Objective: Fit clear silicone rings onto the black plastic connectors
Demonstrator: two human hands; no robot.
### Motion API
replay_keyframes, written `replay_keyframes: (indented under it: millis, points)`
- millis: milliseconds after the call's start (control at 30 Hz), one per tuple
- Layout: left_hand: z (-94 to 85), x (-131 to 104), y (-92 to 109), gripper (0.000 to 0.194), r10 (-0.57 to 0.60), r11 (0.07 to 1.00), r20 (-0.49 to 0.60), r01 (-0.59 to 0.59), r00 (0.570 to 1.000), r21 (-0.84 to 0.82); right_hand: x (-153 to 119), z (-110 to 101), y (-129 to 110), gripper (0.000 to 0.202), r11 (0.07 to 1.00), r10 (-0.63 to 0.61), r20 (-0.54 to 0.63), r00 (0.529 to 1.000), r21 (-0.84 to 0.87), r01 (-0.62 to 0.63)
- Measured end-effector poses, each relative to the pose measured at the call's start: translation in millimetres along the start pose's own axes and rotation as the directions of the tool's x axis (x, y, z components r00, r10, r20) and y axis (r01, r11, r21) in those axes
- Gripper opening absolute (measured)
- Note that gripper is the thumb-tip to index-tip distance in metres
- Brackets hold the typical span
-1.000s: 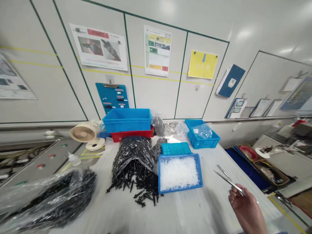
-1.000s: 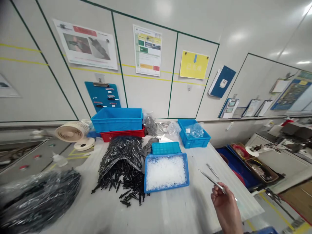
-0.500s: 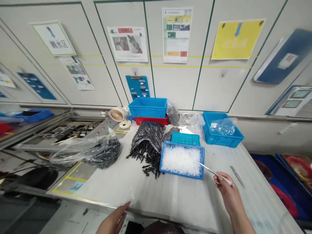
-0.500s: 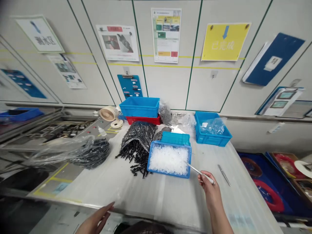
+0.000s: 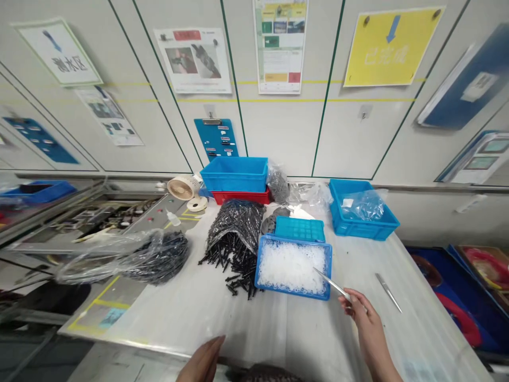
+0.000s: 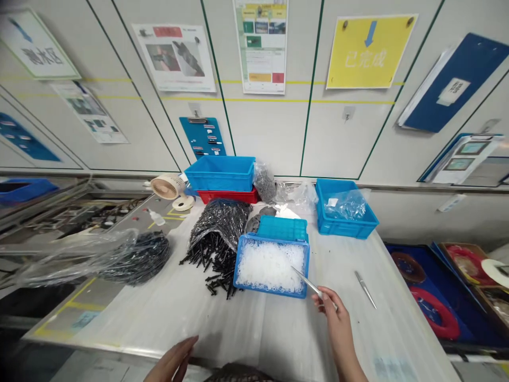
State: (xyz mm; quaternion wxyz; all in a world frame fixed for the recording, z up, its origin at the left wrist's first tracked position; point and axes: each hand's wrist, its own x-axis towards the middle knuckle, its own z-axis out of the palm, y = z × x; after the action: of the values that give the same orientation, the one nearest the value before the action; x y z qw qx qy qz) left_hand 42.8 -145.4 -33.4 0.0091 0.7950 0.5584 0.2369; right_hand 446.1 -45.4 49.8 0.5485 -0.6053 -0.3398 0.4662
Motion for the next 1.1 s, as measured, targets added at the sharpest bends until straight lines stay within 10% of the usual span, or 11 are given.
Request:
replay_keyframes:
  millis: [667,1100]
  points:
    - [-6.4,64.2,19.8,0.031,0.151,0.981,-0.070,-0.158,0.986,-0.108,-12.5,9.1,-21.3,0.043,0.882,-0.202,-0.077,0.976,-0.447,0.147]
    - [-2.7,58.5,19.1,0.031,0.173,0.982,-0.086,-0.179,0.981,-0.062,-6.1,7.9,-16.9,0.045,0.386,-0.558,0.145,0.817,-0.826,0.410]
